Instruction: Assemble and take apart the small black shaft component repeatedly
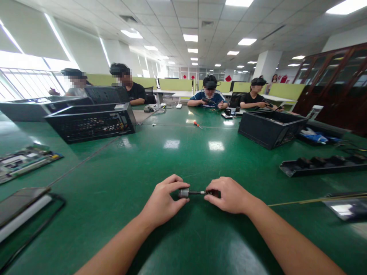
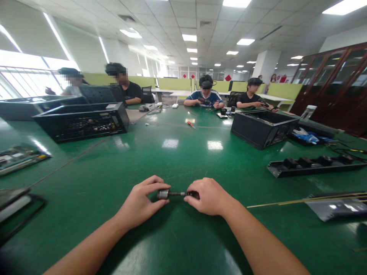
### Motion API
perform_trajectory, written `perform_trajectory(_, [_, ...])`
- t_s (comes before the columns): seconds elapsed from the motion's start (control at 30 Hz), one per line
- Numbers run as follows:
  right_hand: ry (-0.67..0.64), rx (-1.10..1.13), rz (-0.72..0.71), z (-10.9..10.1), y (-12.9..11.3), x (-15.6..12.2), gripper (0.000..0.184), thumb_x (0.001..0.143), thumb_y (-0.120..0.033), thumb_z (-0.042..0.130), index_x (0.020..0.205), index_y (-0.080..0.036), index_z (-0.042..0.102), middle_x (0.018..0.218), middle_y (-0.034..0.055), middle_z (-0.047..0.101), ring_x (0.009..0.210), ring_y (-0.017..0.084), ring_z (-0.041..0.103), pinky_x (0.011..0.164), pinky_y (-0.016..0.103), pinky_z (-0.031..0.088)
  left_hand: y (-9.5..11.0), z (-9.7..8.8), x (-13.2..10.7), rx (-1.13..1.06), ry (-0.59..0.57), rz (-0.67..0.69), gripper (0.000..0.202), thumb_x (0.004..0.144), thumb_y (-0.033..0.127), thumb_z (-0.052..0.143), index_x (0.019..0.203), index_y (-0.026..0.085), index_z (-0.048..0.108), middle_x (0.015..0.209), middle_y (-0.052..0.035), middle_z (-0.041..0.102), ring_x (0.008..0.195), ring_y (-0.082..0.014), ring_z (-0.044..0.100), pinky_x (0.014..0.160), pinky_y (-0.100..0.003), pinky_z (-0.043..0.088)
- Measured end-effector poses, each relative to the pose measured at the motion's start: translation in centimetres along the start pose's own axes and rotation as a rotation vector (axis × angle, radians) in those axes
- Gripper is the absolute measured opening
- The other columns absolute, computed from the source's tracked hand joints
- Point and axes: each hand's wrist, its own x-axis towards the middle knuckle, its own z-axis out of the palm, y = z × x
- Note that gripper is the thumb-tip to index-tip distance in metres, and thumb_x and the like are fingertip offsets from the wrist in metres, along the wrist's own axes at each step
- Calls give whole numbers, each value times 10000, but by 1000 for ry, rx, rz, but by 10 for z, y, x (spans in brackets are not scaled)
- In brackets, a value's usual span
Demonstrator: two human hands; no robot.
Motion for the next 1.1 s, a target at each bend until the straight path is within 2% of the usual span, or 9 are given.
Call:
perform_trajectory(0.4, [-3,-16,4,-1,1,0,195,900,-359,637,951,-207,747,858,29,740,761,167,644,734,291,434,1,-2,1,12,12,5,294,734,138,755,1008,245,757,978,-28,668,892,-176,664,828,-294,550])
perform_trajectory(0.53, [-22,-18,22,-7,4,-2,159,848,-335,674,893,-202,748,809,28,729,725,164,631,705,282,431,-2,-4,2,34,6,-4,281,739,171,763,1011,244,753,991,-31,685,906,-187,674,835,-301,555])
perform_trajectory(0.67, [-118,36,58,-15,8,-6,107,800,-279,677,772,-189,727,680,6,686,605,131,587,584,243,394,-6,-8,5,73,-39,-60,268,784,274,754,1049,236,734,1015,-42,722,951,-214,685,885,-340,542])
perform_trajectory(0.8, [-173,70,57,-18,9,-9,104,773,-235,658,698,-183,711,623,-6,659,555,118,557,543,231,378,-11,-13,8,120,-72,-189,305,917,411,584,1143,221,661,1070,-70,749,996,-253,704,905,-396,535])
perform_trajectory(0.9, [-183,63,45,-19,6,-9,102,760,-239,661,693,-186,716,627,-4,667,557,121,559,547,233,386,-20,-26,5,124,-40,-295,365,973,476,432,1158,193,569,1103,-105,751,1035,-280,713,899,-411,544])
perform_trajectory(0.97, [-181,60,39,-20,5,-8,104,759,-248,662,699,-187,722,637,-1,677,566,124,572,552,233,392,-30,-40,-2,157,-3,-360,392,968,513,397,1140,183,520,1136,-135,741,1082,-301,703,931,-427,540])
perform_trajectory(1.03, [-174,57,38,-21,3,-8,107,759,-258,665,708,-189,729,652,3,689,576,128,584,551,231,394,-43,-59,-16,210,15,-421,397,952,535,400,1117,188,501,1151,-142,736,1105,-311,697,962,-436,533])
perform_trajectory(1.1, [-165,54,40,-22,2,-7,105,758,-265,668,721,-194,738,667,5,700,585,133,594,549,231,394,-56,-78,-35,262,33,-466,370,946,529,414,1098,204,504,1133,-111,746,1088,-300,706,965,-424,541])
